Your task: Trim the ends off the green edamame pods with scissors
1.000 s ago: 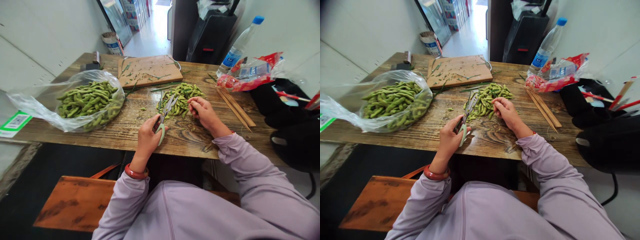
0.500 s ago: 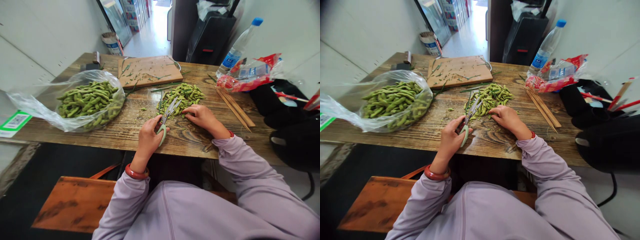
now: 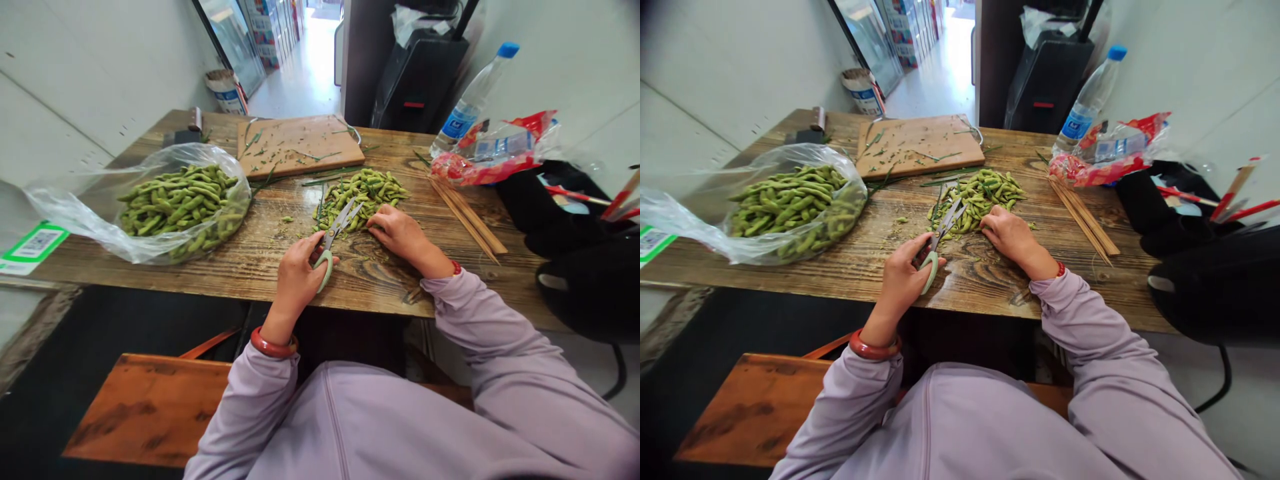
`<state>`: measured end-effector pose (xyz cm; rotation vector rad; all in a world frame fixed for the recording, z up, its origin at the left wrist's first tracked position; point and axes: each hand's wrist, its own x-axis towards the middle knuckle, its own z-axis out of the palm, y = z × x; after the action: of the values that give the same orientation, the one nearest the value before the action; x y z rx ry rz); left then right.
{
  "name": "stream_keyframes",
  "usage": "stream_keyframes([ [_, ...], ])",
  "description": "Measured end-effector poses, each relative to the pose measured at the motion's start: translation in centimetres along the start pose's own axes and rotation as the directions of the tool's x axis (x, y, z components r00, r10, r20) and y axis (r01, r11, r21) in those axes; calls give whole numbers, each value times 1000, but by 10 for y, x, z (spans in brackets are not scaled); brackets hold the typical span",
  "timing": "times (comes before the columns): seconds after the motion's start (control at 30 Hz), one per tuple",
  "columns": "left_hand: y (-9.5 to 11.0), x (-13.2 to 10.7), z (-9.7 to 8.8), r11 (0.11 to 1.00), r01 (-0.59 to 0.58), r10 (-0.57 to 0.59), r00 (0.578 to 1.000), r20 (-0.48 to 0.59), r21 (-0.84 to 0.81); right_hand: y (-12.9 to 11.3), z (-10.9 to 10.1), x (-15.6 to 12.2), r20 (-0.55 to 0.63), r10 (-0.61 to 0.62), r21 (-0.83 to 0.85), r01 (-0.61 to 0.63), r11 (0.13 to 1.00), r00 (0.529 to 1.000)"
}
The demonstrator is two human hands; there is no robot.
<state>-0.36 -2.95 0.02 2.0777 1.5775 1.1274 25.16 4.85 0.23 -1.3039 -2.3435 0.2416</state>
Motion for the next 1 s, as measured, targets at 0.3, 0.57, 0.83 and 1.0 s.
stream_keyframes([
  [0.3,-1,-1,0,1000,-12,12,1000,12,12,-5,0,6,-144,99,495,-15,869,985],
  [0.57,-1,0,0,1000,-25,25,1000,16,7,-19,-4,5,-5,154,723,-103,683,988],
  [0.83,0,0,-1,999,-33,34,998,52,-22,-19,-4,6,-40,183,777,-85,624,982],
  [1.0,1,1,-1,998,-51,53,992,113,-22,-21,-6,7,-129,157,683,-27,730,979],
])
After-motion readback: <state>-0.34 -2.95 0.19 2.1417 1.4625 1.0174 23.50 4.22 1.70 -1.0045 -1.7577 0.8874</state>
